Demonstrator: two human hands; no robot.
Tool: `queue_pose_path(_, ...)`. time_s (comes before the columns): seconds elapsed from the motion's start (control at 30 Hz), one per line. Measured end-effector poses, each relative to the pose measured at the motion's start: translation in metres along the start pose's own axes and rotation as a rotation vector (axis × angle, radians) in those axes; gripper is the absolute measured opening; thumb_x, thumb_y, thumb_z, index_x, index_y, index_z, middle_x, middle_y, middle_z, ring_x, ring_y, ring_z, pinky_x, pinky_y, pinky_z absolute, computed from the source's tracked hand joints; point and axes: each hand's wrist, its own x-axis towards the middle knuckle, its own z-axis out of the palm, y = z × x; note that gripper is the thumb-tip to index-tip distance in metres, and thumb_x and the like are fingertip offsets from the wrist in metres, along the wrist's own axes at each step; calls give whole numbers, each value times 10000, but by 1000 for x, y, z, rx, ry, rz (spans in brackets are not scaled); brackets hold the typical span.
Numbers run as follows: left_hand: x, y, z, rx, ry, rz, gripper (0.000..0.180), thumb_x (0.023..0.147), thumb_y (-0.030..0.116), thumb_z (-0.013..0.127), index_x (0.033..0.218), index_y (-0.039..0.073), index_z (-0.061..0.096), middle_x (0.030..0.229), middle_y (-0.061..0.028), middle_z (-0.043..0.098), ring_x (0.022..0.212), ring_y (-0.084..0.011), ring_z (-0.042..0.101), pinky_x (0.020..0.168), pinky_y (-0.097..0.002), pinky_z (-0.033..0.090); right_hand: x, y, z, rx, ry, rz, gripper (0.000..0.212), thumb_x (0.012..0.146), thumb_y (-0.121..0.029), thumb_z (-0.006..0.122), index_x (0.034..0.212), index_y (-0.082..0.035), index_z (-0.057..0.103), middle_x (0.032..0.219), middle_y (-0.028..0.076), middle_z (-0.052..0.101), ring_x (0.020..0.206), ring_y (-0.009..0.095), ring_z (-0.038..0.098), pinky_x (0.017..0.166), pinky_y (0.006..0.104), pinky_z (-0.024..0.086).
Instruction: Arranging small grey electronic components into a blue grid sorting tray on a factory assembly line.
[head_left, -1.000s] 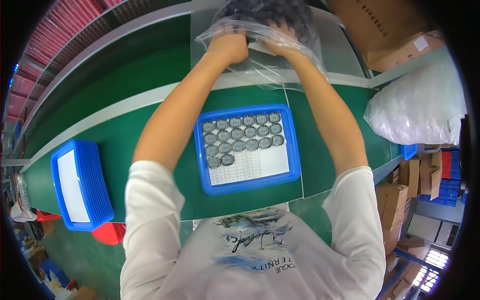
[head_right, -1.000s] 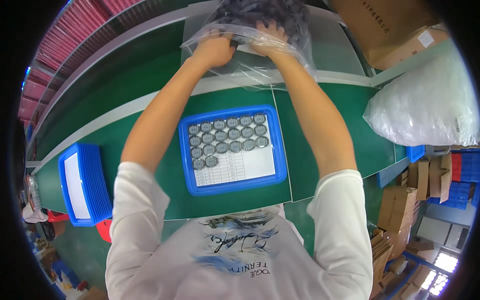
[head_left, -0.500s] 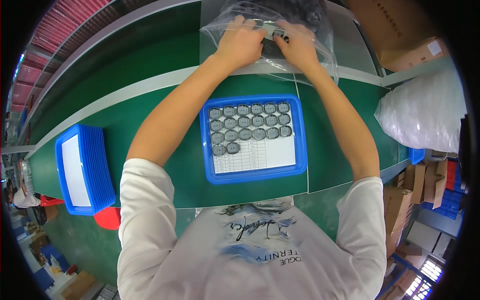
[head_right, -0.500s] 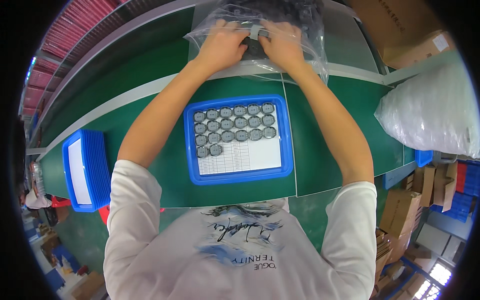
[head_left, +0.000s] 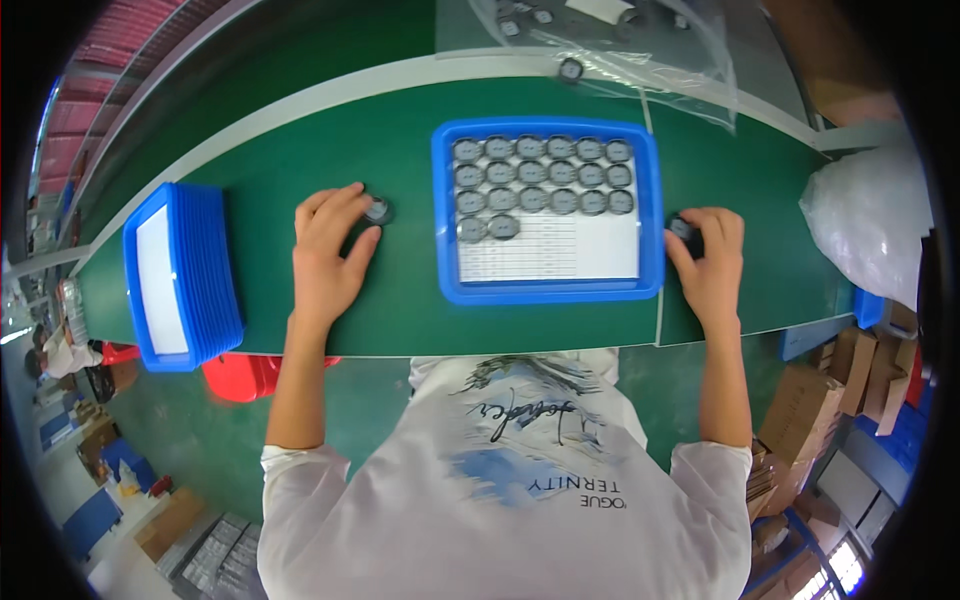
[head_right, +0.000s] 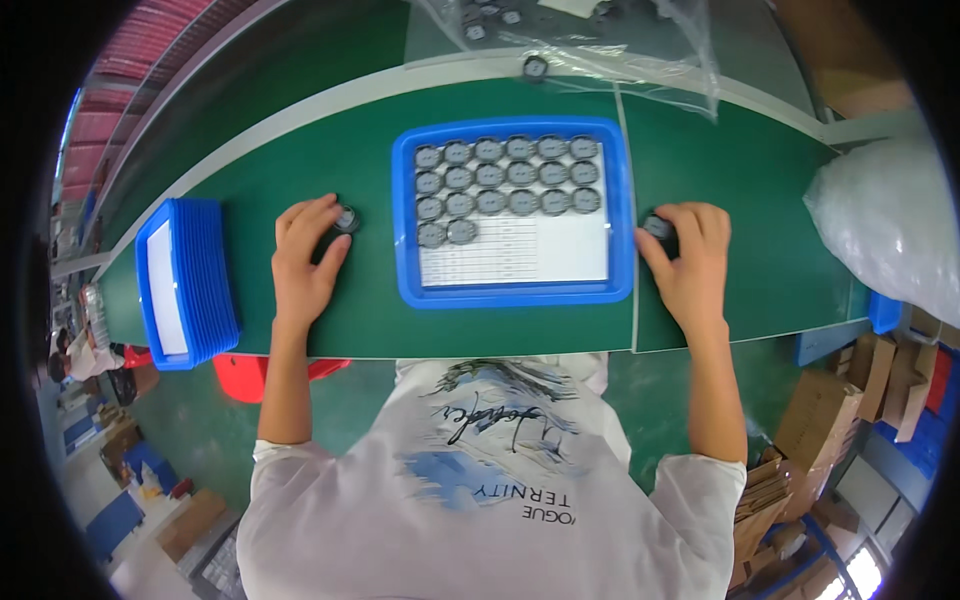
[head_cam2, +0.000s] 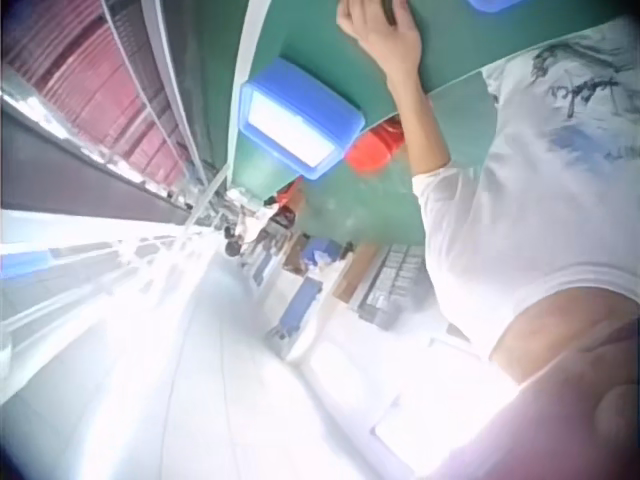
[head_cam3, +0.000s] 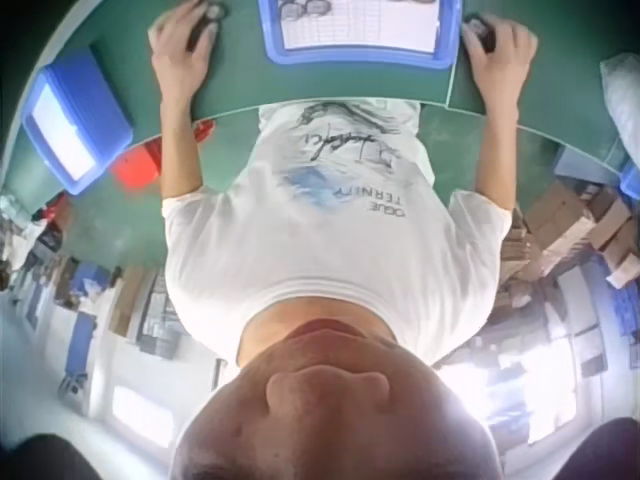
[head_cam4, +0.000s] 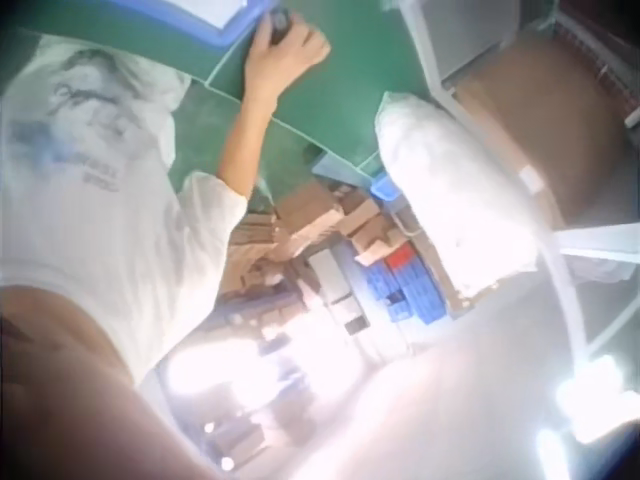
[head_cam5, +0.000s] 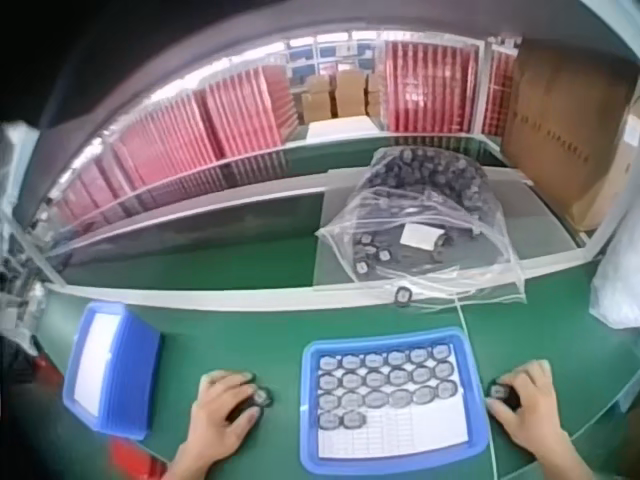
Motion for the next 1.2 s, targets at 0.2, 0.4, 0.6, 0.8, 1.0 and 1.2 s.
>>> queue_pose_path(0.2, -4, 27, -6, -82, -10, -149, 454, 769, 68, 805, 1211, 84, 704, 1187, -108, 643, 1111, -316, 552, 956, -397, 483, -17, 7, -6, 103, 64, -102, 373, 822, -28, 771, 1178, -32, 660, 1219, 148, 619, 1124, 327, 612, 944, 385, 497)
queue_pose_path(0.4, 9, 23, -3, -29, -164, -66, 399, 793, 33, 776, 1183, 75, 701, 1083, -123, 606, 1017, -311, 583, 868, -398, 513, -12, -2, -5, 104, 109, -145, 168, 848, 20, 732, 1012, -8, 708, 1099, 112, 662, 1012, 279, 652, 861, 347, 522)
queue_pose_path(0.6, 12, 32, -11, -119, -158, -33, 356, 778, 6, 769, 1127, 53, 718, 991, -113, 638, 914, -312, 623, 790, -372, 536, 2, -66, -17, 180, 49, -311, 225, 763, 34, 774, 969, -22, 703, 1092, 134, 666, 982, 309, 650, 829, 372, 530)
queue_pose_path(0.8, 26, 82, 2, -230, -233, 305, 363, 717, 46, 806, 1074, 54, 739, 1009, -90, 598, 941, -290, 571, 821, -398, 487, 29, -108, 27, 416, -304, -587, 156, 790, -26, 761, 927, -49, 691, 891, 77, 589, 804, 248, 606, 670, 356, 511)
queue_pose_path(1.0, 28, 76, 13, -232, -278, 326, 348, 700, 58, 815, 1041, 53, 743, 974, -73, 560, 952, -277, 527, 819, -395, 443, 43, -108, 49, 335, -346, -711, 109, 822, -112, 744, 885, -59, 673, 824, 55, 550, 737, 245, 601, 618, 385, 500)
queue_pose_path(1.2, 27, 71, 22, -243, -242, 375, 251, 711, 56, 798, 953, 40, 733, 925, -69, 563, 908, -272, 533, 775, -394, 431, 43, -111, 55, 333, -316, -701, 128, 801, -113, 759, 874, -61, 667, 774, 57, 539, 713, 246, 607, 587, 385, 498)
